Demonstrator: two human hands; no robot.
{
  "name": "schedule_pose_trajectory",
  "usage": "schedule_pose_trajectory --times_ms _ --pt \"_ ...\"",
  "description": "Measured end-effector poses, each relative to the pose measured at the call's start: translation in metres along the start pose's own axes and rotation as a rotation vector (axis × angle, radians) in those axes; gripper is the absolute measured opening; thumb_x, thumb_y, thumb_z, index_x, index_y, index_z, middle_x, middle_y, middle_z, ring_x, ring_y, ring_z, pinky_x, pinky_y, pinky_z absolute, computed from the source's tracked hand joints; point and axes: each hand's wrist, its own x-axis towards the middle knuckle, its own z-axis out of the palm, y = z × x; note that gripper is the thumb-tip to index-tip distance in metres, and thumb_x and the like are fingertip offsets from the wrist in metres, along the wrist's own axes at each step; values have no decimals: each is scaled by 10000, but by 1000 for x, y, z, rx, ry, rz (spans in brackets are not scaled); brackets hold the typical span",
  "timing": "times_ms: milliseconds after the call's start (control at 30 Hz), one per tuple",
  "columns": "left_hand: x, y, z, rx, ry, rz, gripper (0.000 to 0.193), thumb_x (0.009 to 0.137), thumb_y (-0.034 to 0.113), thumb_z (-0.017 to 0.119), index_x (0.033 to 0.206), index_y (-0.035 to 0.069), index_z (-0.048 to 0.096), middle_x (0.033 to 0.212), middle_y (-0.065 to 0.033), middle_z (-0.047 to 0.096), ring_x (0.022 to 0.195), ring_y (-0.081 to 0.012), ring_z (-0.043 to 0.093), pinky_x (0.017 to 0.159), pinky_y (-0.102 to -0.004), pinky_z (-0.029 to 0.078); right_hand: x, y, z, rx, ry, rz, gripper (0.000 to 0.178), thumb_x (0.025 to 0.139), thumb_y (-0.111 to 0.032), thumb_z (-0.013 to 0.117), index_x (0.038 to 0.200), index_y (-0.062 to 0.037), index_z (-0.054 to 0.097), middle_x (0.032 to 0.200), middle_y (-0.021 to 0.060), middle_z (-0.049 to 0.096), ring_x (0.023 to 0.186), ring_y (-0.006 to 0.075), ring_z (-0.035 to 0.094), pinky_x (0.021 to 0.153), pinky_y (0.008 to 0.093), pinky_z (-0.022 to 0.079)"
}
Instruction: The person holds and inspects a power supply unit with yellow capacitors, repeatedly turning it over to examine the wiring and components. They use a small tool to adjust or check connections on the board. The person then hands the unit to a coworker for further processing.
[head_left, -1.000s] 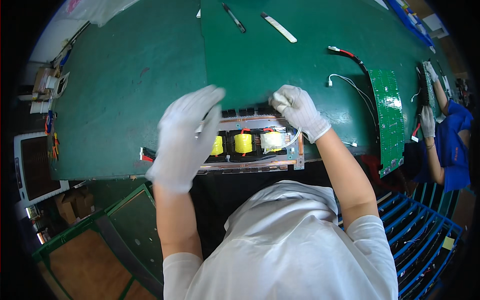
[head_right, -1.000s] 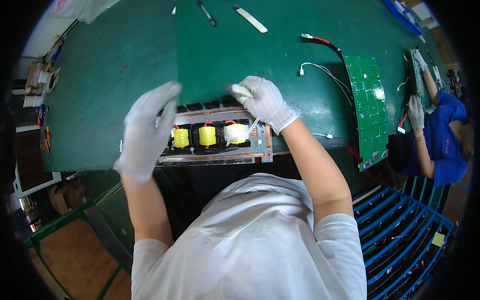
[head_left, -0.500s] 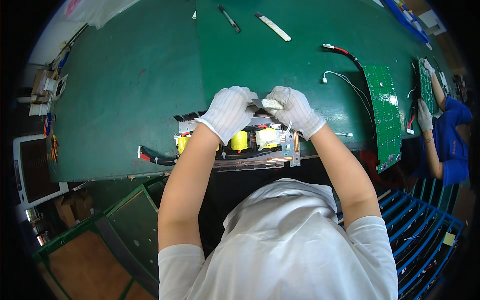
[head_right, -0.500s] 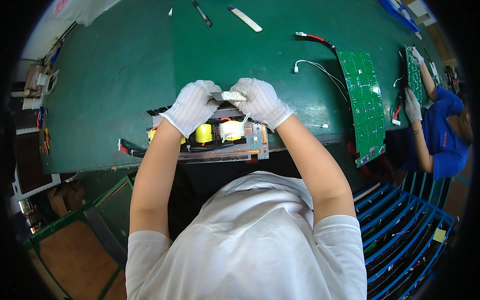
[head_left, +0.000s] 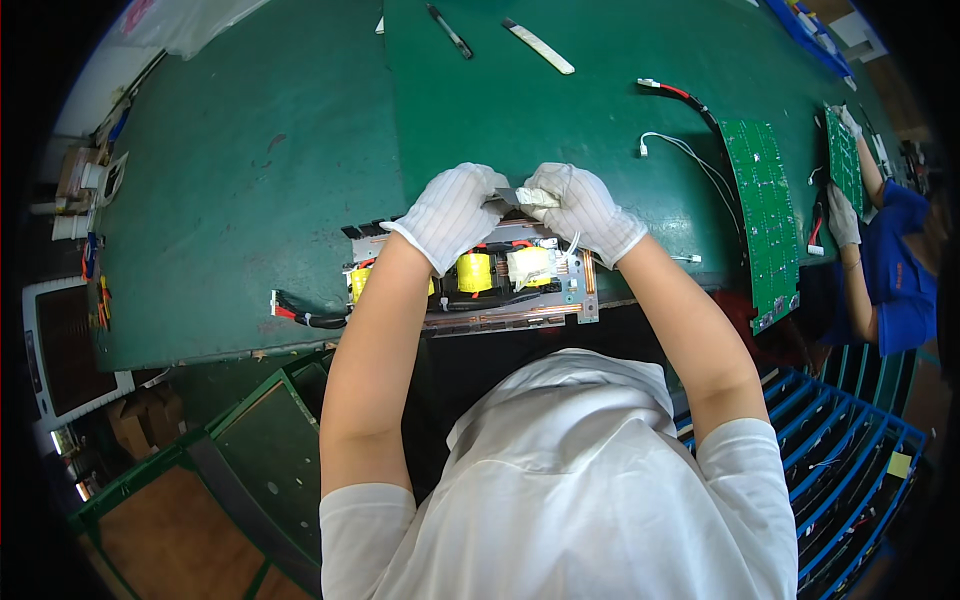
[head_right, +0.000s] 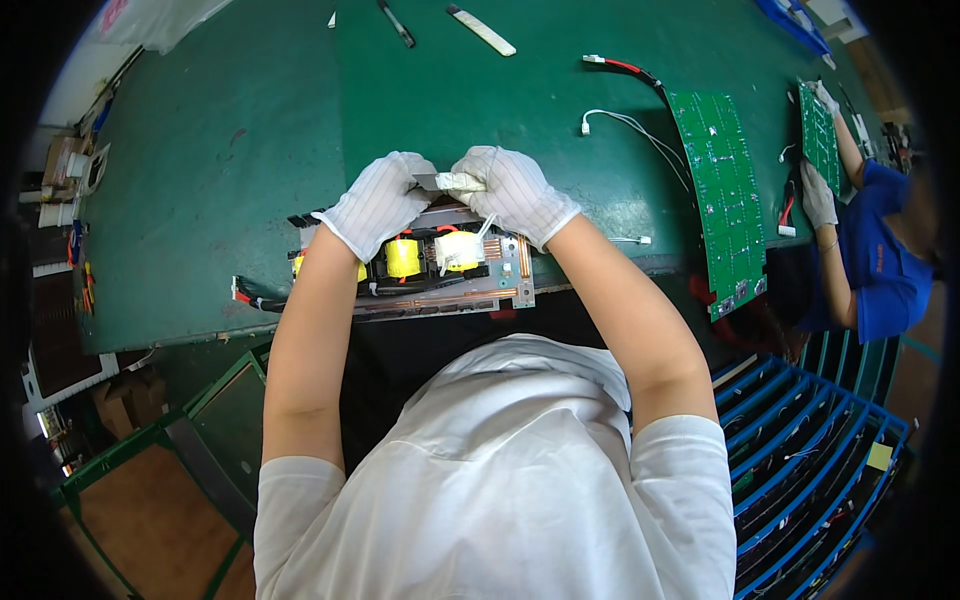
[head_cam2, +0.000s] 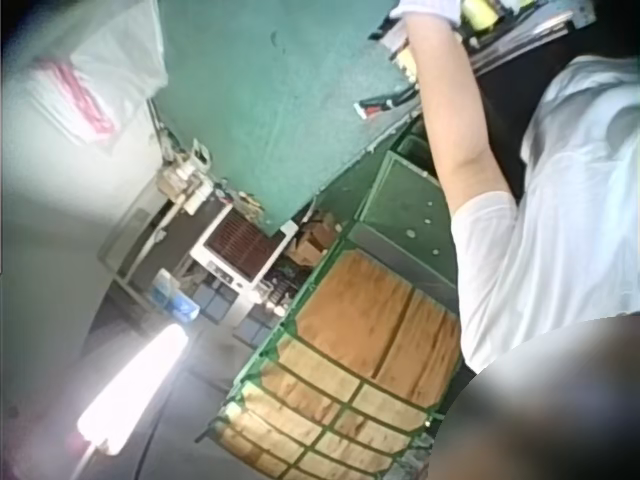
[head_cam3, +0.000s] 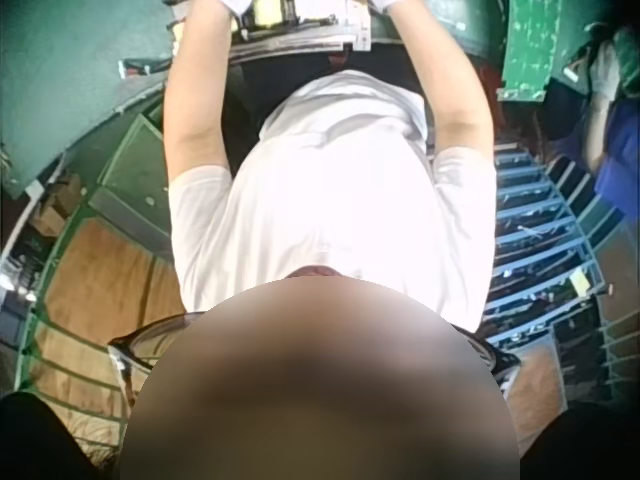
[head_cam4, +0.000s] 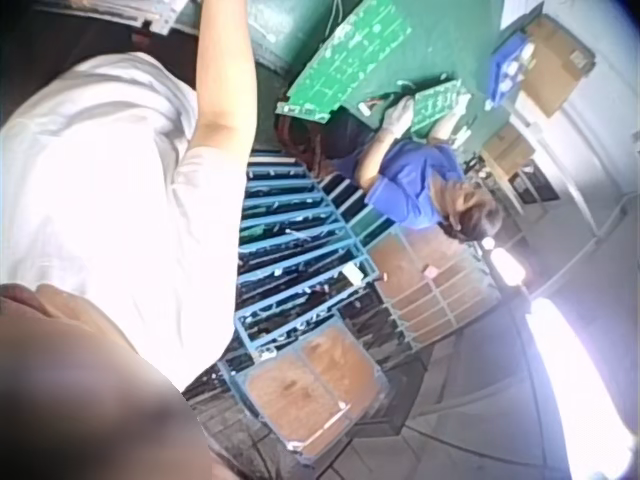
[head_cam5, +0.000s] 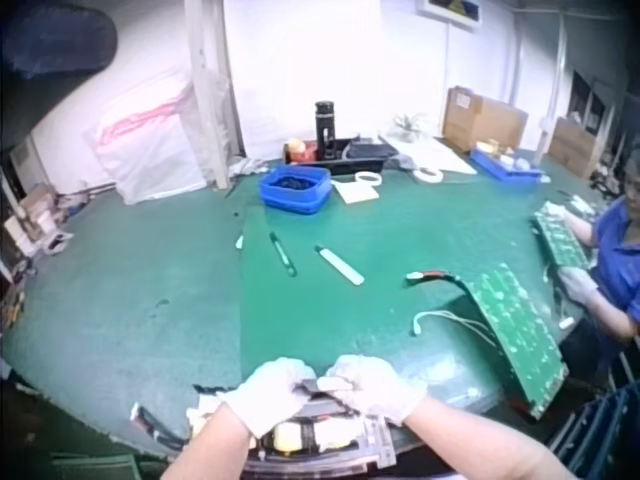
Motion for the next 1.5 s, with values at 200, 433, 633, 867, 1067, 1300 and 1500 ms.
schedule_pose_trajectory --times_ms 200,433,633,867,1067,1300,1500 --pt "0 3 -3 6 -51 -27 170 792 143 578 868 49 698 887 -170 662 866 -363 619 762 -426 501 1 0 0 -27 -73 69 187 834 -272 652 858 -87 662 839 92 637 812 314 612 690 401 500" --pt "-32 -2 -50 -516 257 -218 372 959 330 550 1130 14 648 1040 -107 675 933 -169 610 872 -305 475 -2 8 -22 655 138 428 403 937 -410 543 957 -24 655 797 47 632 682 133 591 608 295 468" --pt "-108 -35 -70 -500 533 -417 365 984 212 490 1203 -72 560 1192 -178 615 1092 -222 597 959 -317 458 -40 13 -46 832 525 777 453 955 -440 504 996 -6 627 757 27 606 560 66 546 471 191 384" --pt "-158 -32 -39 -351 748 -447 284 954 81 509 1195 -57 565 1129 -141 628 996 -183 614 877 -289 482 -45 12 -46 778 500 765 406 964 -399 500 991 -14 625 754 18 595 586 63 537 500 188 370" --pt "-157 -29 -21 -497 820 -432 288 949 28 495 1223 -43 546 1208 -134 607 756 -60 490 701 -207 447 -43 15 -43 745 510 736 396 963 -395 507 996 -19 626 769 20 597 586 59 528 503 186 361" --pt "-165 -31 -12 -501 873 -398 295 961 60 492 1235 -34 542 1161 -115 611 719 -47 449 681 -191 424 -45 16 -42 830 543 699 357 961 -377 528 1025 -33 597 787 12 574 600 60 496 508 169 342" --pt "-170 -34 -8 -472 891 -452 249 941 59 511 1156 -34 595 970 -80 612 744 -85 517 690 -237 458 -45 16 -39 787 538 701 343 961 -364 527 1028 -35 597 783 9 575 601 59 501 511 171 345"
